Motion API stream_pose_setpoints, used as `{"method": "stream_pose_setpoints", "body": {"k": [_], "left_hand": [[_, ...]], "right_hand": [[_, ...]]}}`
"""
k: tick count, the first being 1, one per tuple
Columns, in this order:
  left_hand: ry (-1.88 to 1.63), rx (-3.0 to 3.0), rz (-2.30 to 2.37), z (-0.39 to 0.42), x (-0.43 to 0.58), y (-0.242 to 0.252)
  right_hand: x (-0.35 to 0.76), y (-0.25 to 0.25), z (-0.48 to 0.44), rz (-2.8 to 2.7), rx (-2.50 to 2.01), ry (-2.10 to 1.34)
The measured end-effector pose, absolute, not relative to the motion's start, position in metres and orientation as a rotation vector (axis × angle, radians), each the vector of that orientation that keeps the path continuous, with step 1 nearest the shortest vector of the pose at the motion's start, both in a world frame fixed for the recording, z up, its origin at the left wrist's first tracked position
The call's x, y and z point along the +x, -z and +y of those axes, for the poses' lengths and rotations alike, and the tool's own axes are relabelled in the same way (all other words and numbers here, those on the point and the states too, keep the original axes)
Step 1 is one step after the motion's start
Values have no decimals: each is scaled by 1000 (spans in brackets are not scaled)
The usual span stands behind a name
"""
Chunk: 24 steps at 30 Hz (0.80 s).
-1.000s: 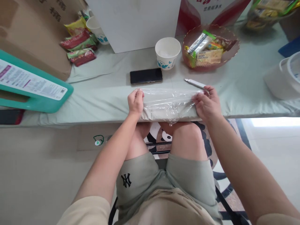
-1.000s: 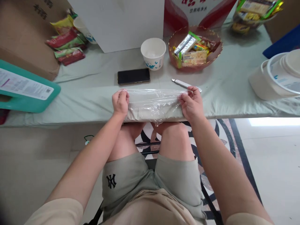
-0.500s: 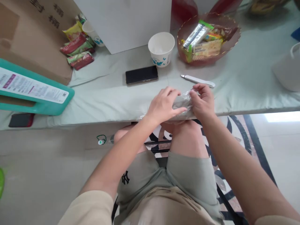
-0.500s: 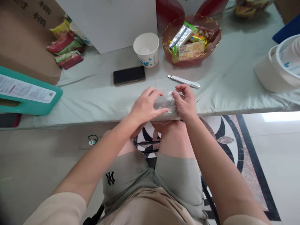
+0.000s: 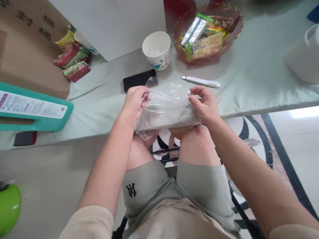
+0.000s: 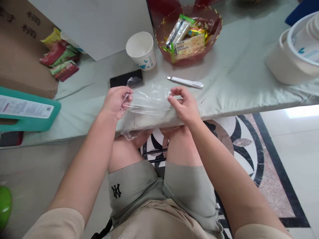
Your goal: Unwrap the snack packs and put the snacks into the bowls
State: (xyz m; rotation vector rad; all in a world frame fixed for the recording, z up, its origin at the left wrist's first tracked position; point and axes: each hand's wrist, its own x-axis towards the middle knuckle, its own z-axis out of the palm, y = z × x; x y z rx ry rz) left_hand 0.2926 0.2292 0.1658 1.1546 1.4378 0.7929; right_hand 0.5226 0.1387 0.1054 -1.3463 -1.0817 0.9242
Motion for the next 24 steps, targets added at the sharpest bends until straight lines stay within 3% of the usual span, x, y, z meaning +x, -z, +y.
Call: {"method": "stream_pose_setpoints", "body": {"k": [7, 19, 24], "left_hand": [[-727, 1260, 1430, 229, 291, -167], [-1248, 979, 1597, 226, 260, -152], [-858, 897, 1522, 222, 250, -157]], "right_hand": [[519, -106, 138, -1100, -1349, -937], [521, -87, 149, -961, -1325, -823], [524, -78, 150, -998, -1308, -758]]}}
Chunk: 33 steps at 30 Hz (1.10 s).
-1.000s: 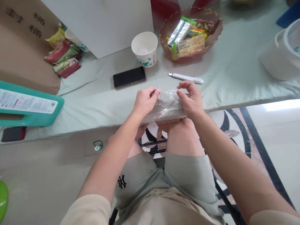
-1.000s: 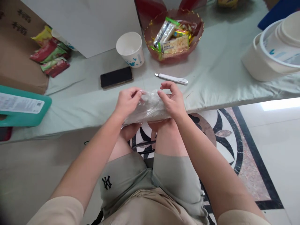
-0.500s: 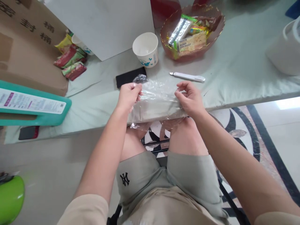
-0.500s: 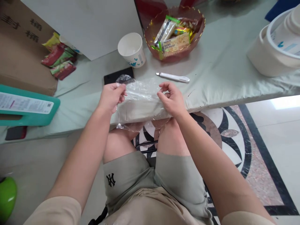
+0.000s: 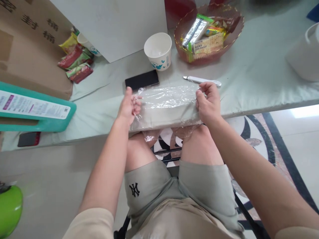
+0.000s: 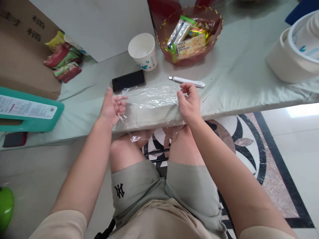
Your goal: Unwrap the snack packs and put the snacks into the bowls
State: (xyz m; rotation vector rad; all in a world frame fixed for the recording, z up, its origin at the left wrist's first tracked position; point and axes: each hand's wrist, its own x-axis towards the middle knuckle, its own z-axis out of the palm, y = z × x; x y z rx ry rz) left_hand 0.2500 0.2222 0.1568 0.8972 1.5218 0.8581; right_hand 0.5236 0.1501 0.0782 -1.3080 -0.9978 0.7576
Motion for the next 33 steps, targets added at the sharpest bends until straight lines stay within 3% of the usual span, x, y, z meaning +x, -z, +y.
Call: {"method": "stream_pose_setpoints", "body": {"k": [3, 10, 17, 20, 26, 33], "left_hand": [[-624, 1064, 1459, 214, 247, -160], [-1008, 1043, 1394, 203, 236, -156], [-1166, 1104, 1357, 208, 221, -174], [-1168, 1116, 1336, 208, 214, -180], [-863, 1140, 1404, 198, 209, -149], [-985, 1203, 1414, 192, 204, -127]], "right_hand": [[524, -76, 150, -1016, -1280, -747], [522, -78, 150, -990, -1306, -751], [523, -95, 151, -1075, -1314, -1063], [523, -99, 150, -1131, -1376, -1047], [516, -99, 147, -1053, -1368, -898], [507, -98, 147, -1216, -1538, -847]]}}
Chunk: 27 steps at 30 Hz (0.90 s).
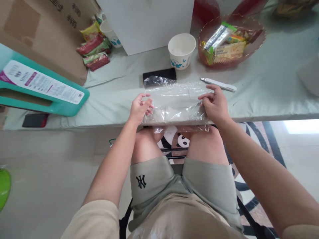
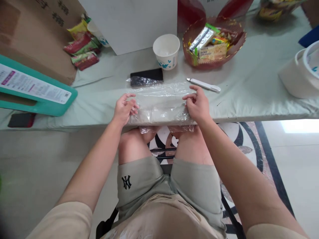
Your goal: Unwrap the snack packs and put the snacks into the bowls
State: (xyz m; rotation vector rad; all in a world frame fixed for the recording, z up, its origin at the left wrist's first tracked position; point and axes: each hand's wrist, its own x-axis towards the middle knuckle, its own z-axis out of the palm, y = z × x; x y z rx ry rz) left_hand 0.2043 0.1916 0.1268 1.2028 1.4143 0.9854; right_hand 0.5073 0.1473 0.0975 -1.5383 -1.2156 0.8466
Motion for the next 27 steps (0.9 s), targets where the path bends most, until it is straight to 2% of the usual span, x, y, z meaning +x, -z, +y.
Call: {"method": "stream_pose_setpoints", "body": {"k": [5, 12, 19, 27], "left_hand": [[-713, 1302, 1360, 192, 199, -129], [-1117, 1081, 1316, 196, 201, -120], [-1140, 942, 1182, 197, 191, -126], [-1186, 971, 1188, 196, 194, -121]], "right_hand": [[510, -95, 146, -1008, -1523, -774], [510, -100, 151, -1036, -1611, -840], [510, -98, 149, -995, -1528, -780], [515, -106, 143, -1124, -1432, -1012]]}}
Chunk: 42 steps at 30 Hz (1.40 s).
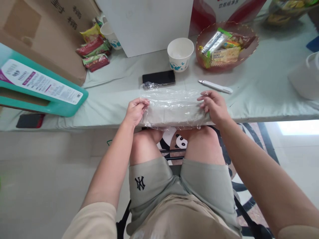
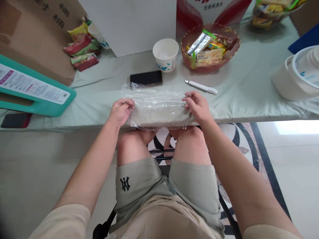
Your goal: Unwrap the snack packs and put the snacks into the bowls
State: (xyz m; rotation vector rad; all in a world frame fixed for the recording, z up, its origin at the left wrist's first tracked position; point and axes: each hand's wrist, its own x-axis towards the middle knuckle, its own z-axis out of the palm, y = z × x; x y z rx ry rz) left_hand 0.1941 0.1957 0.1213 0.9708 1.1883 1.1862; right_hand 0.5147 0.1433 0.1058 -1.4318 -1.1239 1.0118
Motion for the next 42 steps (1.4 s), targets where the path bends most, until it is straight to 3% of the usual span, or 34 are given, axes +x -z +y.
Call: {"method": "stream_pose_setpoints", "body": {"k": [10, 25, 34, 42], "left_hand": [[-1195, 1045, 1217, 193, 196, -115], [-1172, 1260, 1228, 192, 195, -109], [-1202, 997, 1177, 193, 196, -122], [-1216, 1047, 1184, 192, 198, -116]], "right_hand": [[517, -92, 144, -1292, -1459, -593], [525, -92, 143, -1195, -1415, -714], [519, -92, 150, -920, -1320, -972], [517, -96, 148, -1097, -1418, -889]]}}
